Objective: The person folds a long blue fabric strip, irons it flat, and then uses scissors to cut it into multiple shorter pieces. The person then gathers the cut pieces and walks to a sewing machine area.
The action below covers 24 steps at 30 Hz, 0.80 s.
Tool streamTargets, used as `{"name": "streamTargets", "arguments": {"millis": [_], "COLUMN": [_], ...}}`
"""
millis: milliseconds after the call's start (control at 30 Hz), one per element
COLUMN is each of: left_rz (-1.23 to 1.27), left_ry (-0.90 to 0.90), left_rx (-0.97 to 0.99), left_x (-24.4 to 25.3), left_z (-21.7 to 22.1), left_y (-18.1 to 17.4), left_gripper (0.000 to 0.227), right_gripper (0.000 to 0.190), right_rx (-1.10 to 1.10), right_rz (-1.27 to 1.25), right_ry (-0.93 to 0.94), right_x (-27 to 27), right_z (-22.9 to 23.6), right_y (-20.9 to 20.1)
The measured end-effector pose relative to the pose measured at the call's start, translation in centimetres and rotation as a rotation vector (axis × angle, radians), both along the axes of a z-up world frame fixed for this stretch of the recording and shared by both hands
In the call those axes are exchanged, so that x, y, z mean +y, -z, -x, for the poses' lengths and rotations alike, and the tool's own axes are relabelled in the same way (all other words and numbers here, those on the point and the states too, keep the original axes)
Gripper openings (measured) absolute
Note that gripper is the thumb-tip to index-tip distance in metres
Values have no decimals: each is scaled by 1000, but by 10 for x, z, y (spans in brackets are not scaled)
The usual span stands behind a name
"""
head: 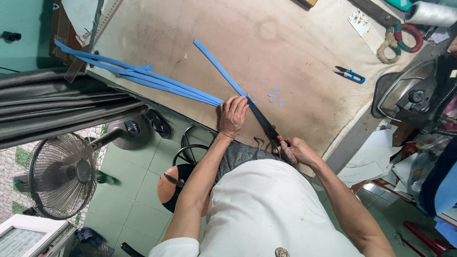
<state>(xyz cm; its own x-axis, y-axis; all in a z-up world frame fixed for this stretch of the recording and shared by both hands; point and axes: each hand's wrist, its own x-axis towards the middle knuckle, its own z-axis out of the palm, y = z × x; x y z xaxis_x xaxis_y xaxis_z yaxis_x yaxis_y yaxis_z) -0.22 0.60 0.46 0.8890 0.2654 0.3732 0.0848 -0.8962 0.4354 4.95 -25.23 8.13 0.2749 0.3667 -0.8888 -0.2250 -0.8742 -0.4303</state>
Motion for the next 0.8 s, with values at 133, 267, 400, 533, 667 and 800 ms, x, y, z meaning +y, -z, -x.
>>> {"name": "streamTargets", "arguments": {"millis": [133, 267, 400, 533, 667, 800], "left_rz": [3, 5, 6, 10, 1, -9], "left_ry": [2, -1, -1, 4, 5, 11], "left_rx": [-6, -25, -39, -40, -40, -51], "left_x": [0, 0, 1, 1, 2, 2], "left_z": [0, 0, -1, -2, -1, -2], "left_y": [-1, 0, 0, -4, -3, -5], "left_gripper": [18, 17, 16, 15, 14, 13], "right_gripper": [36, 36, 39, 40, 38, 37], "right_rx": [-4, -41, -74, -83, -23, -20], "right_rz": [15, 10, 25, 14, -10, -31], "right_ry": [-13, -6, 12, 4, 22, 78], "right_x": [12, 14, 5, -4, 8, 0], "right_z": [-5, -5, 1, 13, 0, 4], "right_y": [-14, -16, 6, 36, -10, 19]}}
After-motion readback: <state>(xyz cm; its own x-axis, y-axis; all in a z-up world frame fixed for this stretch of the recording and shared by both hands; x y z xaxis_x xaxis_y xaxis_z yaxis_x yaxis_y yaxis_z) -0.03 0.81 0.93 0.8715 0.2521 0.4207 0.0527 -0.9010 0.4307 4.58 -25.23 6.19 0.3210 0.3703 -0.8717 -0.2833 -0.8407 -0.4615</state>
